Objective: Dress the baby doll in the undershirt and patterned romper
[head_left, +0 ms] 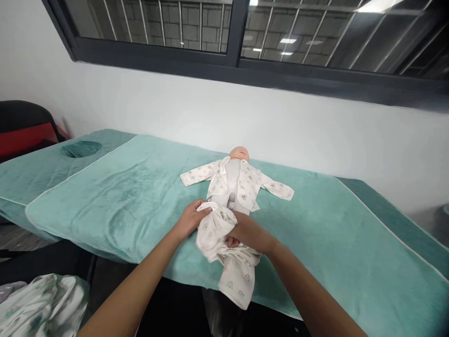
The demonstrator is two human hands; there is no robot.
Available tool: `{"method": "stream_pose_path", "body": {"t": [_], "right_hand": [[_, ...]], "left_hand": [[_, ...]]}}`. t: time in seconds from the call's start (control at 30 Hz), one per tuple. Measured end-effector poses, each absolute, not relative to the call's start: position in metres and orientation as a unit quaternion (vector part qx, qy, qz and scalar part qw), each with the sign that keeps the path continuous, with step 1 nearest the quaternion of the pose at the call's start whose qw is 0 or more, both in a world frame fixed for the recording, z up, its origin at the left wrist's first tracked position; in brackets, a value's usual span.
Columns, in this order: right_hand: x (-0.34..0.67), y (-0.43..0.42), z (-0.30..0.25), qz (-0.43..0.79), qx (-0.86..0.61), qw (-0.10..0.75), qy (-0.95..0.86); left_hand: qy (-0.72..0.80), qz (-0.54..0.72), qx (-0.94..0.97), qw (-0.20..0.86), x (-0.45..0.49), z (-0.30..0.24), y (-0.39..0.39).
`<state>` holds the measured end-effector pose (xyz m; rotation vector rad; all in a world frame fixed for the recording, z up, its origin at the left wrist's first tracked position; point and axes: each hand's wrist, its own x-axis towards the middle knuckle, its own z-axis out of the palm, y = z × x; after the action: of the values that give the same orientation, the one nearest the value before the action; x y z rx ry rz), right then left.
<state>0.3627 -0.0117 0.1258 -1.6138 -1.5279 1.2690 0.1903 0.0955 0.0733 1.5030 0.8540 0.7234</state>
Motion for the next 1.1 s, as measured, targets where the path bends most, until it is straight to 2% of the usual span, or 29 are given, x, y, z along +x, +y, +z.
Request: {"method": "stream_pose_path", "body": {"t": [0.07,0.2,0.43,0.6,0.77,0.93,1.1], "right_hand": [[0.362,-0.012,0.128,0.485,-0.619,0.262,-0.56],[0.362,-0.012,0.122,0.465,-0.634,0.267,-0.558],[0.357,-0.01,0.111,0.464,-0.66,0.338,-0.485],[0.362,-0.012,0.111,0.512,-0.62,0.364,-0.47],[0.37,-0.014,0.116,0.567,-0.575,0.349,-0.475],[0.364,-0.012,0.113,0.524,-0.624,0.327,-0.479],[0.356,-0.01,0.11,0.486,-0.636,0.346,-0.489]], "left_hand": [[0.367,0.309,0.644,0.596,0.194,0.07,0.098],[0.369,0.292,0.634,0.613,0.186,0.065,0.088],[0.241,0.191,0.561,0.768,0.155,0.073,0.075],[0.27,0.262,0.578,0.725,0.165,0.069,0.073],[0.319,0.29,0.633,0.643,0.178,0.072,0.081],[0.329,0.313,0.615,0.644,0.185,0.07,0.087],[0.339,0.353,0.567,0.662,0.195,0.065,0.09]]}}
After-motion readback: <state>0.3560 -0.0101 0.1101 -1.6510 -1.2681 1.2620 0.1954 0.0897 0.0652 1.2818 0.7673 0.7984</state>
